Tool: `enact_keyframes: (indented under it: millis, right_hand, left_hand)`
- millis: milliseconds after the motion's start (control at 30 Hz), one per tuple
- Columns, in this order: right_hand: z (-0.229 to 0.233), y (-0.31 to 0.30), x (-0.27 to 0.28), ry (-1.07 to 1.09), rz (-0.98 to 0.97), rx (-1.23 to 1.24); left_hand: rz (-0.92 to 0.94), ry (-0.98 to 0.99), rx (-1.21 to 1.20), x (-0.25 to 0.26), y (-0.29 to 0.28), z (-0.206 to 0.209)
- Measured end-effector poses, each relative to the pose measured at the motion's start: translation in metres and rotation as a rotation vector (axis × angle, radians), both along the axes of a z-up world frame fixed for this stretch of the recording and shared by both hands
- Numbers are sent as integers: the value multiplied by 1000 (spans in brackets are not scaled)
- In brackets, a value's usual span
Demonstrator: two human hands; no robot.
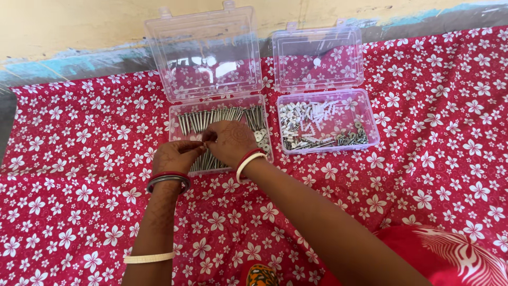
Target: The person assembles hardware by threading washers onto screws by hand and arranging them into a plastic organizer box.
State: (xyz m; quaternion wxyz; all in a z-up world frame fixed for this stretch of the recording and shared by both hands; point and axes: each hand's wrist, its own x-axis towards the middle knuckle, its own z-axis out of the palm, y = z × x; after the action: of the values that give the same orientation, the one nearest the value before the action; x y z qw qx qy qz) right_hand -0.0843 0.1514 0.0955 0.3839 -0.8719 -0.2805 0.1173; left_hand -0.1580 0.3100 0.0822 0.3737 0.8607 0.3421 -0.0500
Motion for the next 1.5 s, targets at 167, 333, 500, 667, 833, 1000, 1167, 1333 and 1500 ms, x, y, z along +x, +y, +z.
enact_keyframes:
  millis: [167,333,500,667,833,1000,1167,1333,1500]
  right_hand:
    - [-9,6,-5,-39,4,-8]
    - [-10,9,-9,-32,-42,-56]
    - [-11,9,-12,-14,-25,-119]
    - [-14,10,-13,-12,10,-145]
    - [-7,-2,-11,-10,-5,-93]
    - [12,-23,-3,90,-23,5]
    - [33,-64,12,220,-129,208]
    - [41,-120,34,298,-203,185]
    - [34,-177,44,477,-175,570]
  left_hand:
    - [-32,12,66,-1,5,-22]
    - [-28,20,133,1,5,-32]
    - [-12,105,169,1,1,-31]
    - [-74,104,257,-2,3,-36]
    - [-23,3,225,-5,5,-32]
    - [-5,-123,194,-3,-4,-10]
    - [115,-333,-220,13,-18,0]
    - [29,-505,-742,50,-34,-3]
    - [-145,-594,-948,84,-85,-9]
